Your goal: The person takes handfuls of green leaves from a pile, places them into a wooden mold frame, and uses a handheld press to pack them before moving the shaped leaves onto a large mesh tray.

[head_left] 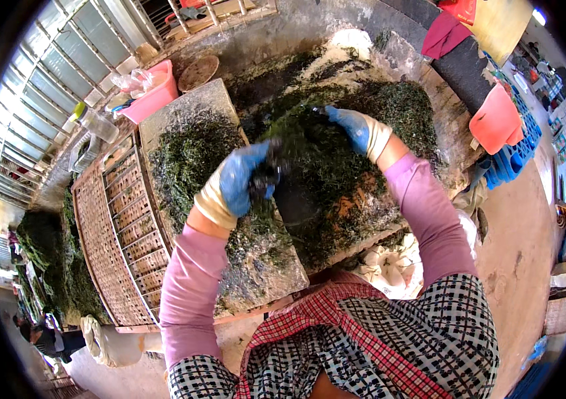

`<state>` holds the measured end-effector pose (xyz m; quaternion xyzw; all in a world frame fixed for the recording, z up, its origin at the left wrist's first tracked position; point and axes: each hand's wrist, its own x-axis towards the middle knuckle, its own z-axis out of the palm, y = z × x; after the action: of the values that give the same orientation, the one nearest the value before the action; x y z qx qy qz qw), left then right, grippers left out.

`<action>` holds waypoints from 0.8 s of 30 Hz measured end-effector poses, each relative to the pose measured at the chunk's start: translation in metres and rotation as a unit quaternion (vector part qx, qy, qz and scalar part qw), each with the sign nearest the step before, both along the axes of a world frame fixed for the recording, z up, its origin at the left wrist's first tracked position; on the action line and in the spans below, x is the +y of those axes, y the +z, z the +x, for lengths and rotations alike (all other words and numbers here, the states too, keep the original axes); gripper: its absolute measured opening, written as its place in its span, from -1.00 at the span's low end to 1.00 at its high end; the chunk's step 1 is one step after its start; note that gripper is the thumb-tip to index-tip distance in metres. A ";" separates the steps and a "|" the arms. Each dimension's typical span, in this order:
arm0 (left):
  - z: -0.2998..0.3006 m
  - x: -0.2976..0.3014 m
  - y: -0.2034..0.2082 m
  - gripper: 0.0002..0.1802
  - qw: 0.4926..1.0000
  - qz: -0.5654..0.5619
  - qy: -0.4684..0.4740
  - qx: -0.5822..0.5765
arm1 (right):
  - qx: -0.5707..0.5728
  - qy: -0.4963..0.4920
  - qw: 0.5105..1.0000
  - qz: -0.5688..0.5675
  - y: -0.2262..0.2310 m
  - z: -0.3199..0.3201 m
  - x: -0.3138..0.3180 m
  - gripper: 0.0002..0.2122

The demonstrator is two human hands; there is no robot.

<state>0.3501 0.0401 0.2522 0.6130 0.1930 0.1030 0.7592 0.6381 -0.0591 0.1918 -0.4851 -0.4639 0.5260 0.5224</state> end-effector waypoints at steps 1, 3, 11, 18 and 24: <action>0.013 0.002 0.010 -0.48 0.998 0.050 -0.002 -0.029 | 0.302 -0.007 0.952 -0.049 -0.011 -0.007 0.005 -0.51; 0.038 0.016 0.022 -0.55 0.996 -0.082 0.026 -0.029 | 0.347 -0.016 0.937 -0.029 -0.021 -0.010 -0.002 -0.53; 0.073 0.027 0.078 -0.65 0.985 -0.084 0.077 -0.131 | 0.090 -0.235 0.958 -0.134 -0.106 0.004 -0.053 -0.69; 0.080 0.029 0.034 -0.63 0.991 -0.104 0.083 -0.032 | -0.241 -0.242 0.938 -0.062 -0.087 -0.032 -0.068 -0.62; 0.097 0.007 0.078 -0.59 0.987 -0.066 0.114 -0.094 | -0.571 -0.311 0.680 0.339 0.026 -0.074 -0.052 -0.54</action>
<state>0.4474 0.0470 0.3304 0.5230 0.1960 0.2332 0.7960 0.5637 -0.1110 0.2175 -0.5976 -0.6409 -0.2390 0.4184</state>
